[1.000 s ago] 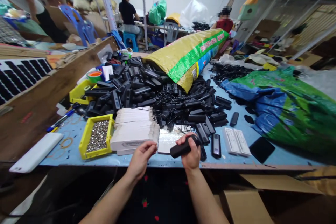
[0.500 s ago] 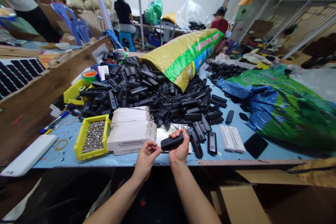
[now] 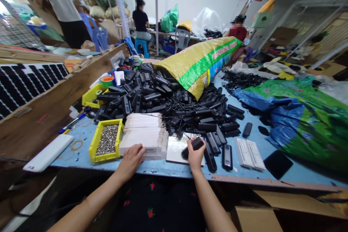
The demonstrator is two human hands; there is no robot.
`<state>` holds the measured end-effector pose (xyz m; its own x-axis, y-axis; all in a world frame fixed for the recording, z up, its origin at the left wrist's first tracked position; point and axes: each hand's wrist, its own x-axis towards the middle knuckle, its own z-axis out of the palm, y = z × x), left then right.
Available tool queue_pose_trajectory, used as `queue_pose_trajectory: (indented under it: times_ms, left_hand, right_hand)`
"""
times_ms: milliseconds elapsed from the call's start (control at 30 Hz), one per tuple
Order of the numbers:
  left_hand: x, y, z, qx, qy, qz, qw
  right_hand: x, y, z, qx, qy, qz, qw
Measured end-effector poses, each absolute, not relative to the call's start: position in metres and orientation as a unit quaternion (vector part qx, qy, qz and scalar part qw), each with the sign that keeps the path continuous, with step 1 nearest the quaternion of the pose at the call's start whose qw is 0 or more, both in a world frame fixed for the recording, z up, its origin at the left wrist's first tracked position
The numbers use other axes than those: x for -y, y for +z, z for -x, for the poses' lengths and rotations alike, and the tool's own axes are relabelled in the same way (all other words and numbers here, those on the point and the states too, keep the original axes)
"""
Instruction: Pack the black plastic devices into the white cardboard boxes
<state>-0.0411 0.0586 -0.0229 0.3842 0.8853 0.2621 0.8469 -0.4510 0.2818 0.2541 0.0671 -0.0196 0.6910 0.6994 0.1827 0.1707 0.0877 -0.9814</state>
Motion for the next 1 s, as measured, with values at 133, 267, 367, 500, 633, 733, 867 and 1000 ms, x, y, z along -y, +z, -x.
queue_pose_trajectory:
  times_ms: [133,267,367,500,633,733,867,1000]
  left_hand:
    - [-0.061,0.025,0.029,-0.477,0.090,-0.861,0.152]
    - [-0.051,0.065,0.023,-0.423,0.121,-0.796,0.416]
    - [-0.040,0.066,0.011,-0.410,0.168,-0.669,0.596]
    - [-0.032,0.045,-0.007,-0.396,0.260,-0.586,0.657]
    - [-0.028,0.023,-0.001,-0.324,0.254,-0.561,0.718]
    - [-0.024,0.018,0.009,-0.321,0.204,-0.563,0.734]
    - [-0.023,0.020,0.008,-0.308,0.193,-0.537,0.761]
    - [-0.026,0.020,0.002,-0.323,0.183,-0.548,0.750]
  right_hand:
    - [-0.069,-0.025,-0.265,0.459,0.030,0.693,0.555]
    - [-0.052,0.003,-0.252,0.557,0.020,0.642,0.526]
    - [-0.031,0.035,-0.223,0.710,0.087,0.496,0.493]
    - [-0.020,0.055,-0.198,0.780,0.066,0.454,0.425]
    - [-0.018,0.050,-0.207,0.815,0.145,0.429,0.362]
    - [-0.014,0.046,-0.211,0.829,0.206,0.400,0.332]
    - [-0.014,0.048,-0.204,0.774,0.269,0.438,0.369]
    - [-0.017,0.054,-0.203,0.769,0.320,0.437,0.340]
